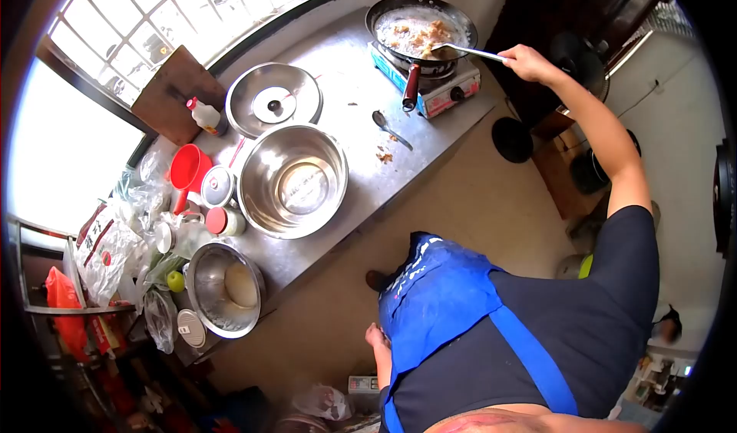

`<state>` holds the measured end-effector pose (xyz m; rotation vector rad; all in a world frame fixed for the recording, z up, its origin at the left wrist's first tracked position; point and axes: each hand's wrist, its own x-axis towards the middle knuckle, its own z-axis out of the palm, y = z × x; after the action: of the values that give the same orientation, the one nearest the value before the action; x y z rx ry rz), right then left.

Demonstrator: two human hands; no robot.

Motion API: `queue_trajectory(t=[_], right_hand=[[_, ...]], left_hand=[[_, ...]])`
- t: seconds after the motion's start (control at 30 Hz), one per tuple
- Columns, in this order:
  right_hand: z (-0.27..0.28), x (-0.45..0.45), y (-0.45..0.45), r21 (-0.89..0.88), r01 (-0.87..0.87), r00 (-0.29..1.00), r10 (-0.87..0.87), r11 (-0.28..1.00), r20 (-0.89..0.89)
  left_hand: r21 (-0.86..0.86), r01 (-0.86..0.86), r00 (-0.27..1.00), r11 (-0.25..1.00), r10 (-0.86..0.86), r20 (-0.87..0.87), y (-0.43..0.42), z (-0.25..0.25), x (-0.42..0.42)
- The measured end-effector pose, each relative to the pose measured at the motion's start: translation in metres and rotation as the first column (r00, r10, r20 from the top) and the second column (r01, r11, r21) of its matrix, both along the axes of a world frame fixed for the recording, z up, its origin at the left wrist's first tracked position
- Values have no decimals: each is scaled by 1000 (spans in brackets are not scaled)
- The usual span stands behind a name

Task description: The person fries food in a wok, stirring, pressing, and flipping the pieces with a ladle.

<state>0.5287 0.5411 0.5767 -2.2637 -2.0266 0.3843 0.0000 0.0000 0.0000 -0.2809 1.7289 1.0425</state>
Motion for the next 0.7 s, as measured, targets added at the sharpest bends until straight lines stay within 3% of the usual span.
queue_trajectory(t=[0.1,0.17,0.37,0.5,0.7], right_hand=[[-17,4,3,104,33,997,-40,994,63],[-48,-6,2,131,74,996,-79,989,32],[-49,-21,11,189,59,988,-84,980,130],[-48,-9,12,284,-80,974,14,956,228],[9,-2,-2,308,-75,957,-18,949,288]], left_hand=[[-68,-89,996,994,91,19,2,31,22],[-172,26,995,985,-42,-91,7,96,-2],[-144,-7,996,990,-6,-92,28,93,13],[-121,26,994,992,-38,-105,32,92,15],[-136,149,968,979,-172,-181,38,84,20]])
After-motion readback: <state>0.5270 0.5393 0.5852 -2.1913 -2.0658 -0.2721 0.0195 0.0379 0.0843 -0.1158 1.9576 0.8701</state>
